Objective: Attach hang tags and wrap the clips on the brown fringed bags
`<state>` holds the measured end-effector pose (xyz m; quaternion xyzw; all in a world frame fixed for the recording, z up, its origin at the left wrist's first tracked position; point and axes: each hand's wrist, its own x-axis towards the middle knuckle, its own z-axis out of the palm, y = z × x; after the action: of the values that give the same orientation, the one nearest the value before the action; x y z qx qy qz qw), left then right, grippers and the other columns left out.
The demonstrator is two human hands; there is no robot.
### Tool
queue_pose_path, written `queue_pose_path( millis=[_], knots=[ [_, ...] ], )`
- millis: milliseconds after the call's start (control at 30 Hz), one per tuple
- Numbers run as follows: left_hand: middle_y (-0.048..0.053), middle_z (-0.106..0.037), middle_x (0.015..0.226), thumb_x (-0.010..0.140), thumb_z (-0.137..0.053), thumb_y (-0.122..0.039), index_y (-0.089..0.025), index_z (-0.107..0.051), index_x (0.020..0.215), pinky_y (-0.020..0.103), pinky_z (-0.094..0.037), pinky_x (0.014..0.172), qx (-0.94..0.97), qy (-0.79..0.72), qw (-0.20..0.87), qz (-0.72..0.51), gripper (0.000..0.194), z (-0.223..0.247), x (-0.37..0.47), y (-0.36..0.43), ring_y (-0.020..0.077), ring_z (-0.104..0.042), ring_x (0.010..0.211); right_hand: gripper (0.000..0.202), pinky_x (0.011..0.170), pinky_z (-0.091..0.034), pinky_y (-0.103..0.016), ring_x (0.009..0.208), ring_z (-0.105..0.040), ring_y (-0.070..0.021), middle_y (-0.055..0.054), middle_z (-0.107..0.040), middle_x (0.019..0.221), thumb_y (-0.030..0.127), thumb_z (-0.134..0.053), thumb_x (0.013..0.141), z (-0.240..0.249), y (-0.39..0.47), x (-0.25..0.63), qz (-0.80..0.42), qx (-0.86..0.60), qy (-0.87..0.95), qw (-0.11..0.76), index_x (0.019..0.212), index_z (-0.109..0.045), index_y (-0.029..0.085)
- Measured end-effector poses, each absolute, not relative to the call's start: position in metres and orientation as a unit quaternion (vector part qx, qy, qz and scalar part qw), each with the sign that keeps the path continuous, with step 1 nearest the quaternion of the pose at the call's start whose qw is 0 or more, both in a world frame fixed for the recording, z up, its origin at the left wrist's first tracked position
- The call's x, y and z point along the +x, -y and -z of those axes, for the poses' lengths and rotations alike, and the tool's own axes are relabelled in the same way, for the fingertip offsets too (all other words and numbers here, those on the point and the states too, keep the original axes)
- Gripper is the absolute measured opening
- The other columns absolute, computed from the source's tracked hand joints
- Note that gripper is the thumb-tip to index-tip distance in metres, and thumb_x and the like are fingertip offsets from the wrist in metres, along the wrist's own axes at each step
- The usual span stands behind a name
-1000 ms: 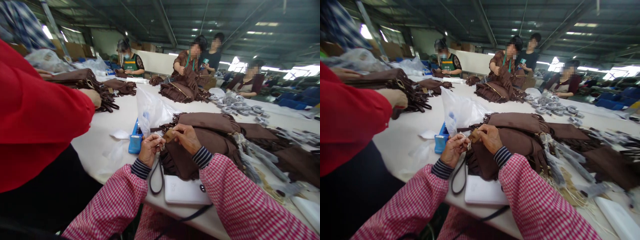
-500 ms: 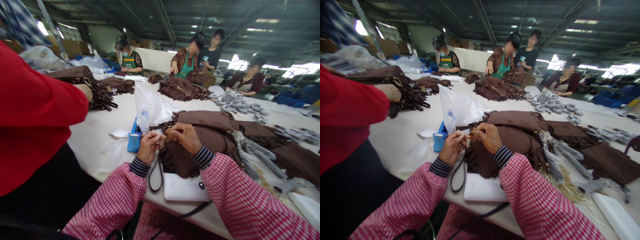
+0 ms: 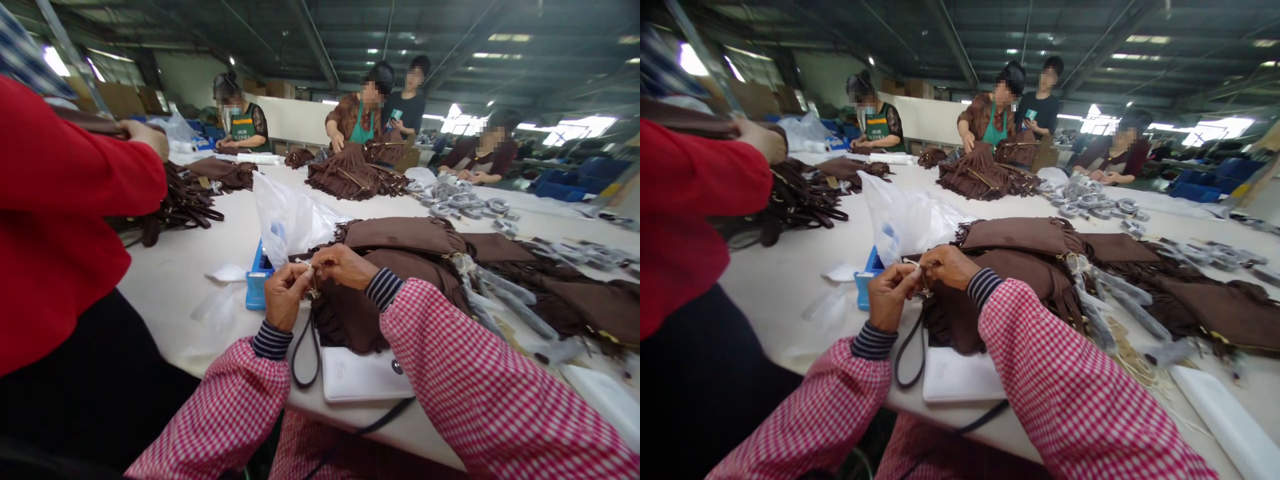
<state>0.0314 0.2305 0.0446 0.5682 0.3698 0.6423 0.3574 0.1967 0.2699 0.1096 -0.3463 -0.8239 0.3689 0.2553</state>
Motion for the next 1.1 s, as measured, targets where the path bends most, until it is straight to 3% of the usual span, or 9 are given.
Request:
queue_pose_path(
  millis=[300,467,600,833,933,1100],
  knots=[
    [-0.005,-0.057,0.056,0.086,-0.07,-0.03,-0.019,-0.071,0.077,0.021,-0.039,0.05,0.589,-0.398,0.253,-0.656,0.014,-0.044,0.033,-0.222,0.0088,-0.048,0.049,0.012,0.043,-0.039,-0.015,0.063,-0.05,-0.0101,0.001,-0.052,0.075,0.013,-0.053,0.071,-0.107,-0.273,0.196,-0.411,-0.329,0.823,0.214,0.074,-0.064,0.014],
    [-0.005,-0.057,0.053,0.085,-0.07,-0.029,-0.018,-0.069,0.073,0.02,-0.036,0.044,0.563,-0.388,0.32,-0.656,0.016,-0.046,0.032,-0.225,0.0077,-0.046,0.045,0.009,0.048,-0.045,-0.018,0.065,-0.054,-0.0119,0.0,-0.057,0.075,0.017,-0.057,0.072,-0.109,-0.269,0.197,-0.461,-0.306,0.809,0.2,0.075,-0.065,0.014],
    [-0.004,-0.059,0.058,0.082,-0.072,-0.028,-0.017,-0.065,0.071,0.018,-0.037,0.045,0.526,-0.381,0.401,-0.646,0.017,-0.041,0.033,-0.234,0.0069,-0.048,0.049,0.006,0.052,-0.048,-0.02,0.062,-0.056,-0.011,0.001,-0.061,0.07,0.014,-0.056,0.069,-0.1,-0.258,0.194,-0.509,-0.334,0.754,0.246,0.073,-0.06,0.015],
    [-0.006,-0.058,0.058,0.079,-0.074,-0.038,-0.019,-0.054,0.078,0.017,-0.034,0.038,0.463,-0.367,0.533,-0.605,0.028,-0.034,0.041,-0.236,0.0061,-0.046,0.04,0.024,0.055,-0.046,-0.022,0.069,-0.06,-0.0142,0.001,-0.064,0.076,0.025,-0.07,0.073,-0.073,-0.23,0.182,-0.482,-0.411,0.667,0.392,0.091,-0.055,0.018],
    [-0.007,-0.055,0.053,0.078,-0.075,-0.037,-0.018,-0.054,0.078,0.016,-0.033,0.039,0.467,-0.355,0.552,-0.592,0.028,-0.033,0.043,-0.236,0.0057,-0.046,0.039,0.029,0.054,-0.045,-0.022,0.068,-0.058,-0.0138,0.002,-0.061,0.076,0.015,-0.066,0.069,-0.066,-0.222,0.18,-0.451,-0.434,0.646,0.436,0.094,-0.053,0.019],
    [-0.004,-0.064,0.067,0.075,-0.075,-0.038,-0.018,-0.051,0.081,0.016,-0.031,0.04,0.405,-0.346,0.572,-0.623,0.033,-0.035,0.041,-0.238,0.0053,-0.051,0.042,0.061,0.064,-0.047,-0.024,0.074,-0.056,-0.0123,0.001,-0.06,0.097,0.004,-0.057,0.066,-0.068,-0.21,0.187,-0.345,-0.467,0.692,0.429,0.123,-0.049,0.023]
  ],
)
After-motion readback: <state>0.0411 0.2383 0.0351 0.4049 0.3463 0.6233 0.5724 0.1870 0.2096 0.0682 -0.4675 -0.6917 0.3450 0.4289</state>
